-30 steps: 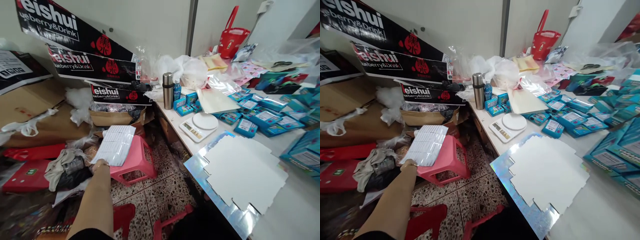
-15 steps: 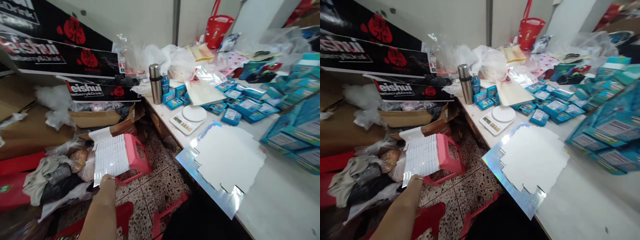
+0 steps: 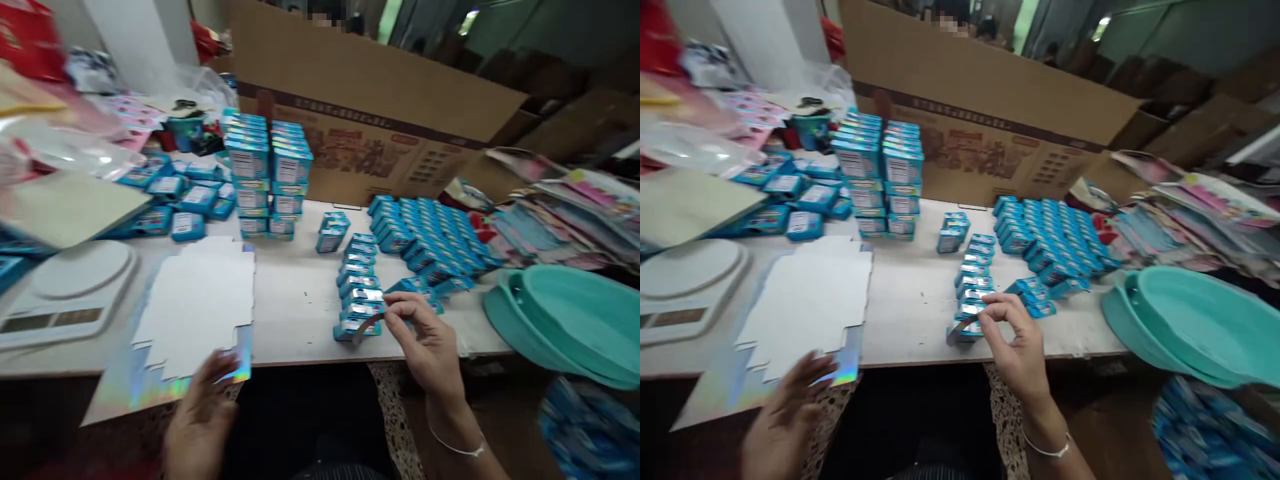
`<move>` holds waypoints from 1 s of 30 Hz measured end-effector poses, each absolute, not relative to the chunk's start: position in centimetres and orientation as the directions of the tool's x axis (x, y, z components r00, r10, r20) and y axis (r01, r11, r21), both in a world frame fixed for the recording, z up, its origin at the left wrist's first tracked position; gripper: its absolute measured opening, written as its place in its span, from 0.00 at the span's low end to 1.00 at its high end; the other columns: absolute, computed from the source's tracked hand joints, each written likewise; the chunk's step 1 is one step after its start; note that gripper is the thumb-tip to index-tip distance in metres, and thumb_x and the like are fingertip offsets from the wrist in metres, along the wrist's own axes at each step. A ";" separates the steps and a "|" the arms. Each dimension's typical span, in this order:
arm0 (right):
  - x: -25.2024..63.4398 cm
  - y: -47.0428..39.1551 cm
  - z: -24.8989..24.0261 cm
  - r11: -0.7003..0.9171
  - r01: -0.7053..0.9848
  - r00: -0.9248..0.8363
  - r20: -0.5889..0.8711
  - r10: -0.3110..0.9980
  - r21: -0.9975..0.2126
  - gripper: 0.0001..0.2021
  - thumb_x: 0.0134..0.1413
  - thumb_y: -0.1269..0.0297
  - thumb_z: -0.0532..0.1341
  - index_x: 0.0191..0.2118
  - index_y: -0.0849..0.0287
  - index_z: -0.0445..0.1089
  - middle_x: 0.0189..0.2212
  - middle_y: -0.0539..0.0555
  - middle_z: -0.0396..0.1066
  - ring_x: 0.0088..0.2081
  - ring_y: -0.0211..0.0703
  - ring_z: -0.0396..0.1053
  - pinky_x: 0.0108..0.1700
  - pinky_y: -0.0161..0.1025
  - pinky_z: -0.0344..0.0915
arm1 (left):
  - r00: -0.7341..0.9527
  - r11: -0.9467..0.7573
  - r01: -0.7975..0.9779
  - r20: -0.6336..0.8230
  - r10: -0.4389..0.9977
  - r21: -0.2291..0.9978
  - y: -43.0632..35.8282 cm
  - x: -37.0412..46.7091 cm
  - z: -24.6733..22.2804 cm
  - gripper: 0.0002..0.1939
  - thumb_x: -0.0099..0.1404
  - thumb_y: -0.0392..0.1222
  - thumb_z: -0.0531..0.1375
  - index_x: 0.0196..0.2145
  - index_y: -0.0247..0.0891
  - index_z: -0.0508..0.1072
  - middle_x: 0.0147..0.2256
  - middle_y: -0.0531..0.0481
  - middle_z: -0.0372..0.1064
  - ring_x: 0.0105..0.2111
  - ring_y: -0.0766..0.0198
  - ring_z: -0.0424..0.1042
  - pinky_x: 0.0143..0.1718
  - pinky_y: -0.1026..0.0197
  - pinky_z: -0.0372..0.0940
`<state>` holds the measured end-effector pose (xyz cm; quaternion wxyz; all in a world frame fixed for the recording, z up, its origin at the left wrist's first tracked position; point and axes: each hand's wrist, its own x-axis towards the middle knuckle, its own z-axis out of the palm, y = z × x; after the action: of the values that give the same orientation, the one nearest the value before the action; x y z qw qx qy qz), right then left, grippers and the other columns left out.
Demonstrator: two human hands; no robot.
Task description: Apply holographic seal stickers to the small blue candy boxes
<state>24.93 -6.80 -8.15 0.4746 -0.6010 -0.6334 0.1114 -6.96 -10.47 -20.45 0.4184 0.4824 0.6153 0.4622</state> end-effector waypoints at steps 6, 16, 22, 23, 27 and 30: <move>28.5 -9.9 -8.5 0.081 0.592 0.304 0.316 0.899 -0.802 0.09 0.62 0.62 0.61 0.30 0.54 0.72 0.39 0.56 0.74 0.46 0.49 0.72 0.44 0.41 0.69 | 0.504 -0.006 -0.024 0.017 0.864 1.000 -5.9 10.0 -13.9 0.55 0.42 0.58 0.76 0.66 0.50 0.61 0.60 0.37 0.67 0.57 0.37 0.68 0.52 0.41 0.68; 33.1 -11.7 -10.1 -0.005 0.630 0.394 0.314 0.864 -0.777 0.07 0.64 0.64 0.58 0.33 0.54 0.69 0.38 0.54 0.73 0.43 0.46 0.72 0.44 0.40 0.67 | 0.512 0.077 0.009 -0.070 0.856 0.997 -5.0 18.1 -14.7 0.28 0.64 0.50 0.63 0.61 0.47 0.68 0.33 0.50 0.69 0.32 0.60 0.70 0.38 0.56 0.67; 37.1 -10.9 -11.7 -0.106 0.640 0.478 0.287 0.830 -0.761 0.07 0.62 0.66 0.58 0.31 0.54 0.68 0.32 0.51 0.72 0.37 0.45 0.71 0.39 0.40 0.65 | 0.507 0.045 0.002 -0.040 0.861 0.999 -4.2 22.9 -15.5 0.22 0.67 0.48 0.60 0.58 0.43 0.69 0.30 0.52 0.67 0.29 0.62 0.68 0.32 0.59 0.65; 37.7 -10.6 -12.1 -0.121 0.664 0.491 0.308 0.815 -0.738 0.07 0.62 0.66 0.58 0.31 0.54 0.69 0.33 0.52 0.72 0.38 0.46 0.71 0.41 0.41 0.66 | 0.491 0.055 0.000 -0.048 0.870 0.999 -4.2 23.9 -16.0 0.22 0.67 0.47 0.59 0.57 0.42 0.68 0.30 0.52 0.67 0.29 0.62 0.68 0.32 0.60 0.64; 39.9 -9.1 -13.6 -0.133 0.768 0.469 0.408 0.783 -0.627 0.05 0.60 0.67 0.59 0.32 0.54 0.71 0.41 0.57 0.73 0.48 0.52 0.69 0.51 0.48 0.66 | 0.370 0.087 -0.045 -0.064 0.927 0.995 -4.2 27.5 -18.4 0.21 0.69 0.45 0.55 0.58 0.39 0.63 0.31 0.53 0.64 0.31 0.63 0.67 0.37 0.60 0.64; 40.9 -8.0 -14.5 -0.117 0.802 0.424 0.419 0.803 -0.586 0.05 0.59 0.67 0.60 0.32 0.54 0.71 0.46 0.59 0.72 0.53 0.54 0.68 0.53 0.50 0.66 | 0.300 0.086 -0.059 -0.065 0.952 0.995 -4.0 28.9 -19.8 0.22 0.69 0.43 0.54 0.59 0.38 0.59 0.30 0.54 0.62 0.30 0.63 0.66 0.37 0.61 0.64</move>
<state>40.88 -8.03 -14.55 0.3916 -0.7473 -0.5368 0.0008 28.88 -4.03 -19.78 0.6059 0.5319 0.4197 0.4170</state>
